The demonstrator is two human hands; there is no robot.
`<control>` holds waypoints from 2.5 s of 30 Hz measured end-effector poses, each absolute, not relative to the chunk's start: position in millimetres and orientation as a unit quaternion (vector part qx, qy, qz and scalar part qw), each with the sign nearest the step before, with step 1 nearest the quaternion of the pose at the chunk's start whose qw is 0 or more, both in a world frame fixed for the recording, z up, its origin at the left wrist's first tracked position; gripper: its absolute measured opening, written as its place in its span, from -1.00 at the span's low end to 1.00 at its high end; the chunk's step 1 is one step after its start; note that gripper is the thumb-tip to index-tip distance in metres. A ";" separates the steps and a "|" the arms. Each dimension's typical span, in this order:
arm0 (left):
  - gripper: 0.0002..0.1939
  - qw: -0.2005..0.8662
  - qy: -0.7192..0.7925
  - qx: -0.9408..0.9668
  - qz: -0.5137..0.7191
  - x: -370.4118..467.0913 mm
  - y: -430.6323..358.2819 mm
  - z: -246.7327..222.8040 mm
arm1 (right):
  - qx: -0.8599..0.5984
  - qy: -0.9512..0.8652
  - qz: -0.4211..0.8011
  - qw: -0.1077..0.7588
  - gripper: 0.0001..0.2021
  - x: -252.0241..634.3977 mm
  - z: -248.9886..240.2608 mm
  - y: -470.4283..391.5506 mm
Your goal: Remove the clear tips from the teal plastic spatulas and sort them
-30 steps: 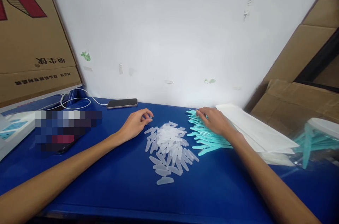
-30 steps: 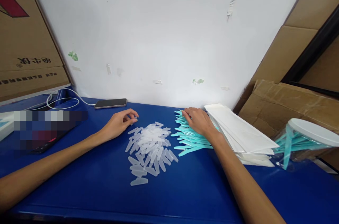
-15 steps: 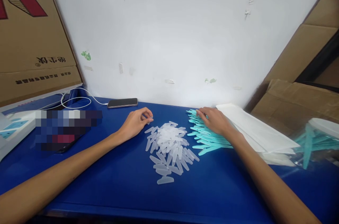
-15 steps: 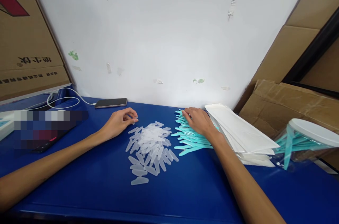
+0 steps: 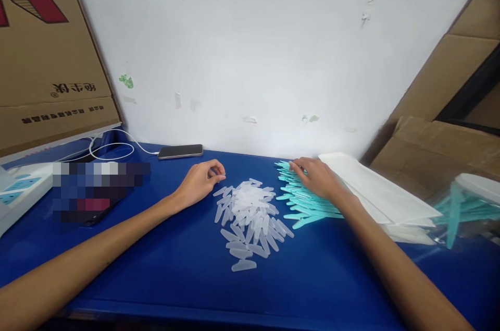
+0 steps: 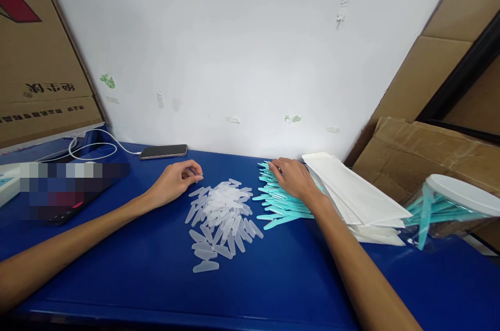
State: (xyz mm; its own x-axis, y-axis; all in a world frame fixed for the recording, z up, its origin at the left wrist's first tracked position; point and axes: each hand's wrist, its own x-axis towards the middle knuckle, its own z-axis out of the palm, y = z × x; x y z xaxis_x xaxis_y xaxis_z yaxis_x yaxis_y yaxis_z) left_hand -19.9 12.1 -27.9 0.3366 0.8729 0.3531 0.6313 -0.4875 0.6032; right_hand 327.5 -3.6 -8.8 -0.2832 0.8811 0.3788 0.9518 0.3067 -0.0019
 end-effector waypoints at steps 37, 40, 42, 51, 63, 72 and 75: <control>-0.75 0.128 0.454 0.838 0.275 -17.5 6.7 -30.8 | -0.528 -0.794 -0.045 0.298 -0.53 308.2 -8.9 -12.7; -0.73 0.125 0.458 0.837 0.271 -16.2 4.8 -30.6 | -0.524 -0.777 0.016 0.348 -0.44 284.6 -12.2 -20.7; -0.69 0.127 0.457 0.837 0.271 -15.1 2.2 -29.8 | -0.529 -0.761 0.072 0.369 -0.38 264.3 -16.0 -28.3; -0.48 0.168 0.408 0.860 0.257 -6.8 -13.3 -32.0 | -0.556 -0.705 0.224 0.378 -0.26 200.6 -39.8 -57.8; -0.47 0.218 0.416 0.837 0.280 -7.4 -11.5 -37.3 | -0.563 -0.744 0.180 0.313 -0.26 171.8 -48.0 -42.5; -0.44 0.208 0.412 0.839 0.289 -6.5 -10.5 -35.9 | -0.504 -0.661 0.291 0.474 -0.39 167.0 -36.1 -25.9; -0.42 0.201 0.415 0.841 0.283 -6.1 -13.4 -33.4 | -0.443 -0.598 0.361 0.561 -0.36 179.3 -31.4 -21.3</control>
State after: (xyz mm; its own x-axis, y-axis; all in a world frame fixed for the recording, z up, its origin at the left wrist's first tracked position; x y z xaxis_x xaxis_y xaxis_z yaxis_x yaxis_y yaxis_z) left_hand -6.1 -13.4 -33.4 0.4951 0.8121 0.3089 0.5851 -0.5744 0.5725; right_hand 179.3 -21.3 -31.4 0.0232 0.9360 0.3511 0.1252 0.3458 -0.9299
